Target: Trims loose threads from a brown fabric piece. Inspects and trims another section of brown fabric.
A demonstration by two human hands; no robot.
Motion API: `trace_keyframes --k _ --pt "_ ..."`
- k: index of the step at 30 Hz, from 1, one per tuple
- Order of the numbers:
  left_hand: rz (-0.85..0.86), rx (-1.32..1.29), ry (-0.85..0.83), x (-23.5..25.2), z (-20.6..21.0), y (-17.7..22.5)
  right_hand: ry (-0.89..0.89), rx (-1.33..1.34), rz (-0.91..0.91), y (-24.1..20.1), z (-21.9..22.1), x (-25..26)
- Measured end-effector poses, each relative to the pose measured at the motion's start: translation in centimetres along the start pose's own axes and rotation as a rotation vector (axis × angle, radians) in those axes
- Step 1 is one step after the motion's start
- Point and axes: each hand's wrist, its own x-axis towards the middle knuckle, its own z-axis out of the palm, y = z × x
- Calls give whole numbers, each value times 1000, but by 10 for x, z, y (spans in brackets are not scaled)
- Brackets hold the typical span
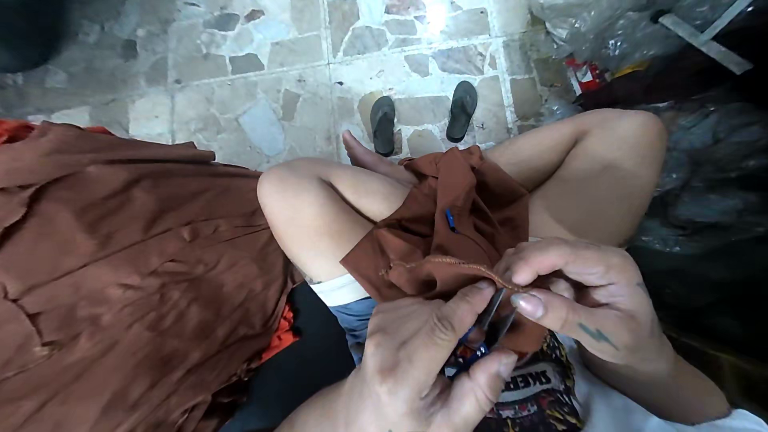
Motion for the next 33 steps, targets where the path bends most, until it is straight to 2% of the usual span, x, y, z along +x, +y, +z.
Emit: trace_keyframes --k 11,24,33 --pt "1 24 -3 0 1 -1 -2 97 74 1 1 1" --pt "-10 22 -20 1 2 -2 -22 149 81 4 0 0" --pt "-5 -86 -17 0 4 -5 -48 172 87 5 -1 -1"
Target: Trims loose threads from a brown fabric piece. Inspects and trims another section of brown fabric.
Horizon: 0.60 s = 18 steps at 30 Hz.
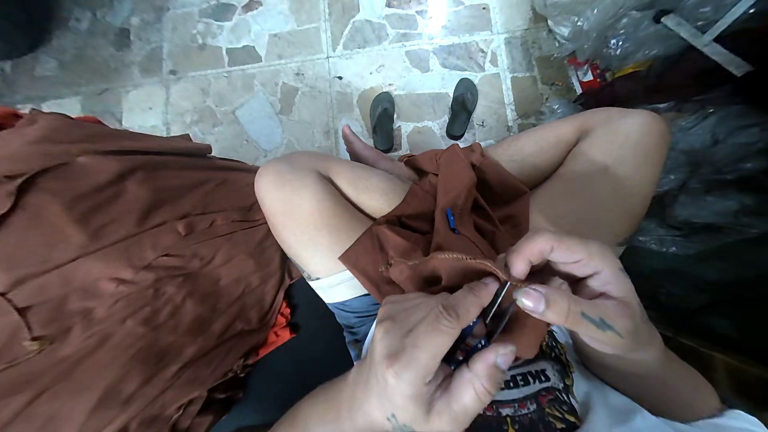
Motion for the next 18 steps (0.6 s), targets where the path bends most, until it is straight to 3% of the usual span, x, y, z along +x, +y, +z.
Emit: trace_keyframes --k 18 --pt "3 51 8 -1 2 -2 -2 30 -21 5 -3 0"
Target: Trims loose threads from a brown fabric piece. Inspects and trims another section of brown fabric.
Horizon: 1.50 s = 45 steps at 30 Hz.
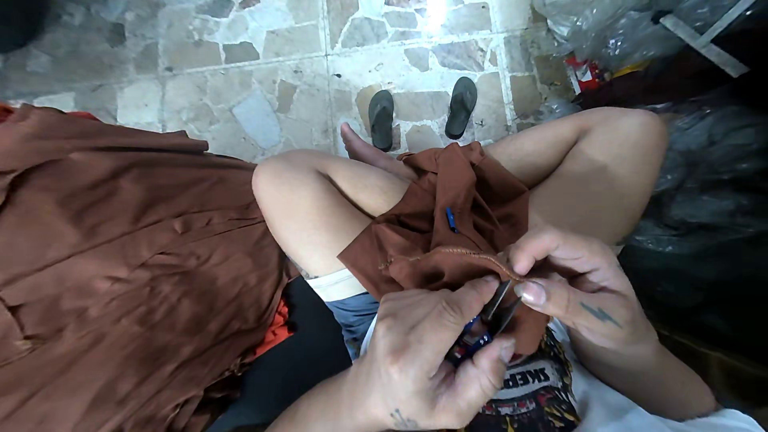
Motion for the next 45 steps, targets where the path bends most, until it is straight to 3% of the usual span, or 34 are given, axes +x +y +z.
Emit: trace_keyframes --k 7,11,16,21,28,33,38,45 --pt "6 -60 28 -2 4 -4 -23 5 33 -1 0 0" --pt "46 78 65 -2 6 -7 -29 -2 40 -2 1 0" --pt "31 -9 23 -2 2 -7 -16 -108 18 -4 1 -1" --pt "52 118 13 0 -2 -7 10 -217 1 -6 -1 -2" --pt "31 -37 -16 0 1 -8 -7 -250 -1 -5 -2 -2" --pt "91 162 32 -2 4 -11 -20 -202 16 -3 0 -2" --pt "-23 9 -37 -1 -1 -8 6 -265 5 -3 -1 -3" --pt "-90 -156 -11 -3 3 -12 17 -344 -15 -1 2 -5"
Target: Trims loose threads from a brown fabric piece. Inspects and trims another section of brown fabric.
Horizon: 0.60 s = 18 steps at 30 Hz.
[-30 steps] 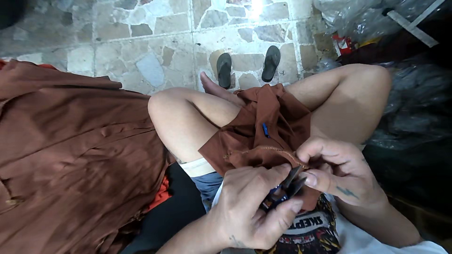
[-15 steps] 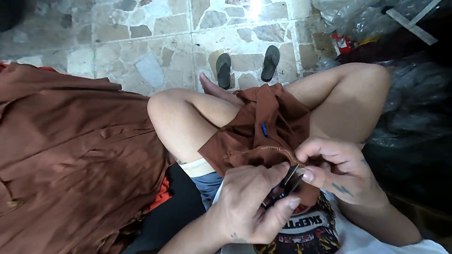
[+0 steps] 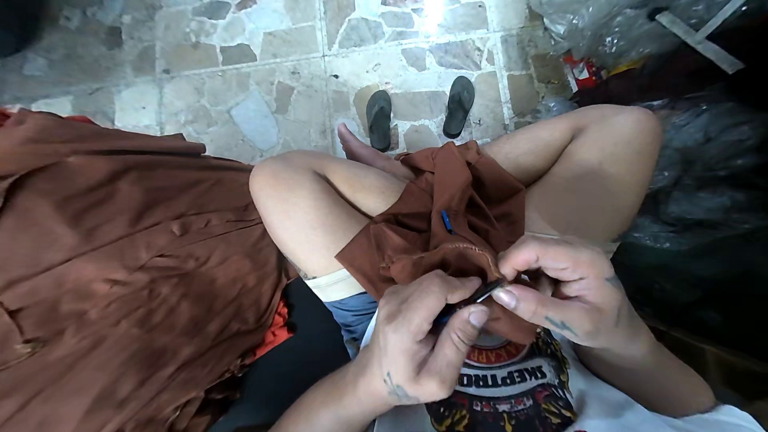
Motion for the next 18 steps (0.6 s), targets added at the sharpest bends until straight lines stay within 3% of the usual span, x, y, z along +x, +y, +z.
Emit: trace_keyframes --k 4,12,18 --pt "-91 -230 14 1 3 -4 -19 2 -7 2 3 0" --pt "-57 -301 91 1 3 -6 -35 29 -12 2 -4 3" --pt "-68 -19 -80 14 -16 -16 -63 62 -17 3 -8 4"
